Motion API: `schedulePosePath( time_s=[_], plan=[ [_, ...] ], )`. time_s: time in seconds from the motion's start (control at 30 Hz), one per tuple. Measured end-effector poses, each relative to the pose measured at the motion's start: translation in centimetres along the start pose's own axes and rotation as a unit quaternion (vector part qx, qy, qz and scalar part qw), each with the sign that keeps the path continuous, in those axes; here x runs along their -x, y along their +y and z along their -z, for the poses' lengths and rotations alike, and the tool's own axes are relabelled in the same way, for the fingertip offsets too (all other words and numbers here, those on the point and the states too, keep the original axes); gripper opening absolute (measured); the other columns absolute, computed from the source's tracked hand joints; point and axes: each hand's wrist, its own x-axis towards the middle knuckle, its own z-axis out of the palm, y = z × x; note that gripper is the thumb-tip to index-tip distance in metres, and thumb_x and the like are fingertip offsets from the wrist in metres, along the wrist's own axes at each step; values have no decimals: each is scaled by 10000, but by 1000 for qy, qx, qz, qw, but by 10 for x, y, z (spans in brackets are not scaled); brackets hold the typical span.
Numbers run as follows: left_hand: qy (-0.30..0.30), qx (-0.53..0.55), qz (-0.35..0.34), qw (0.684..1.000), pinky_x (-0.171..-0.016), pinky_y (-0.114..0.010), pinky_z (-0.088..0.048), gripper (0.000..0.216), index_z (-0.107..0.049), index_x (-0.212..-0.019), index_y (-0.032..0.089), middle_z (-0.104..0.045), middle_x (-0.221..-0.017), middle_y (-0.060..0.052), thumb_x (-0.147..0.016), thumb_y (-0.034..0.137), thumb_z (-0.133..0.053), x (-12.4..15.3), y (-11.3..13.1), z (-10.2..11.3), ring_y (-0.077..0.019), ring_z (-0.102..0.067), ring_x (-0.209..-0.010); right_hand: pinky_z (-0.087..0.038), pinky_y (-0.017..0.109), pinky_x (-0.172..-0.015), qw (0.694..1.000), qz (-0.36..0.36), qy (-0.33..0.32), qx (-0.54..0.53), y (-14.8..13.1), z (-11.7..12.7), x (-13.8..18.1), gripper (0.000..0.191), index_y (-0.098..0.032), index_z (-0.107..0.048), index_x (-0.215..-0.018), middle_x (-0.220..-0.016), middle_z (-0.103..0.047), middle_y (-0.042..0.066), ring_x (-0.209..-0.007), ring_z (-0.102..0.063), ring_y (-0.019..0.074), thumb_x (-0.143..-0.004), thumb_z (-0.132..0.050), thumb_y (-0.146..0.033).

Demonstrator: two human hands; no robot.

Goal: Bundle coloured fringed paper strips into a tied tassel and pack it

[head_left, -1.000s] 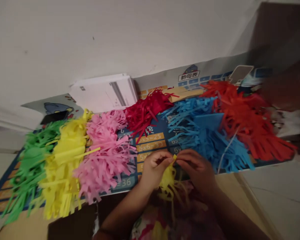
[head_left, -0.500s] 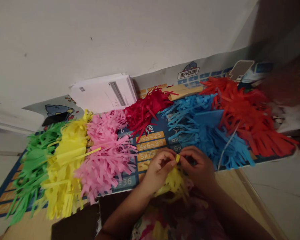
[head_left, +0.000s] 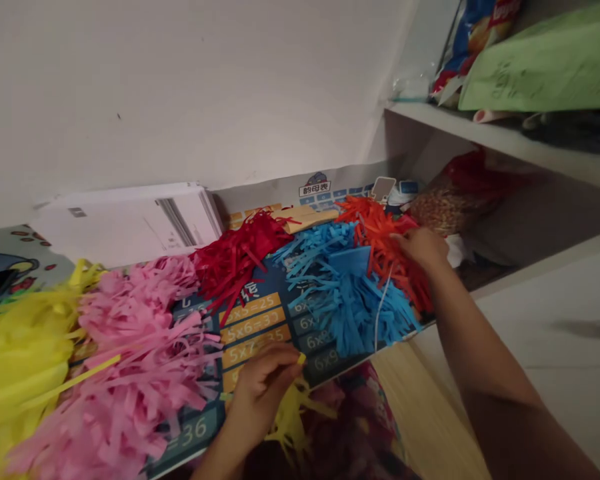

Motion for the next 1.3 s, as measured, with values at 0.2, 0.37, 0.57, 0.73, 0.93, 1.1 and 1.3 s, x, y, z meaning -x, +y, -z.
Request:
schedulePosePath(
  time_s=[0.2,0.37,0.57,0.73,0.93,1.1,1.3],
  plan=[
    [10,22,23,999,-671,-231,-543,164,-772,-775,205,-741,-793,-56,-859,324,-695,3,0,-7,-169,-700,-745,-467,333,-749,998,7,-48,-30,-6,-4,-20,107,-122,-754,-748,-833,-740,170,-860,-683,282,-705,-734,-218],
    [76,171,200,962,-632,-238,-531,292,-750,-797,181,-727,-692,-27,-718,453,-821,7,0,-6,-160,-682,-668,-492,306,-709,994,35,7,-102,-8,14,25,262,-131,-756,-944,-951,-754,144,-828,-692,243,-868,-566,-293],
    [114,391,359,840,-479,-193,-477,493,-636,-740,154,-704,-642,6,-456,397,-957,2,7,-12,-99,-607,-481,-462,240,-499,865,252,-255,-352,-55,-10,175,316,-198,-707,-697,-570,-670,8,-496,-612,148,-834,-620,-470],
    [122,401,343,841,-483,-185,-478,471,-634,-760,146,-723,-682,-9,-496,376,-950,5,6,-8,-92,-614,-495,-390,209,-404,785,273,-395,-391,-86,-25,230,267,-201,-685,-652,-510,-630,-13,-419,-557,123,-815,-607,-398],
    [115,372,287,875,-514,-186,-458,381,-658,-776,159,-684,-620,18,-596,383,-908,15,3,-5,-88,-592,-509,-391,215,-395,776,274,-411,-392,-96,-24,225,267,-215,-676,-628,-501,-613,-20,-410,-534,120,-815,-611,-394],
    [101,161,157,969,-638,-219,-480,145,-725,-785,167,-706,-754,-24,-755,297,-782,19,2,-3,-122,-639,-685,-499,237,-523,756,241,-420,-440,-93,-37,227,220,-208,-686,-883,-645,-678,-20,-558,-641,152,-733,-733,-362],
    [123,-115,35,985,-651,-244,-501,114,-618,-875,197,-698,-788,-13,-831,265,-699,28,3,-9,-147,-665,-706,-457,255,-525,787,303,-393,-367,-92,-44,227,246,-196,-685,-838,-611,-647,-4,-570,-617,161,-841,-633,-436]
  ],
)
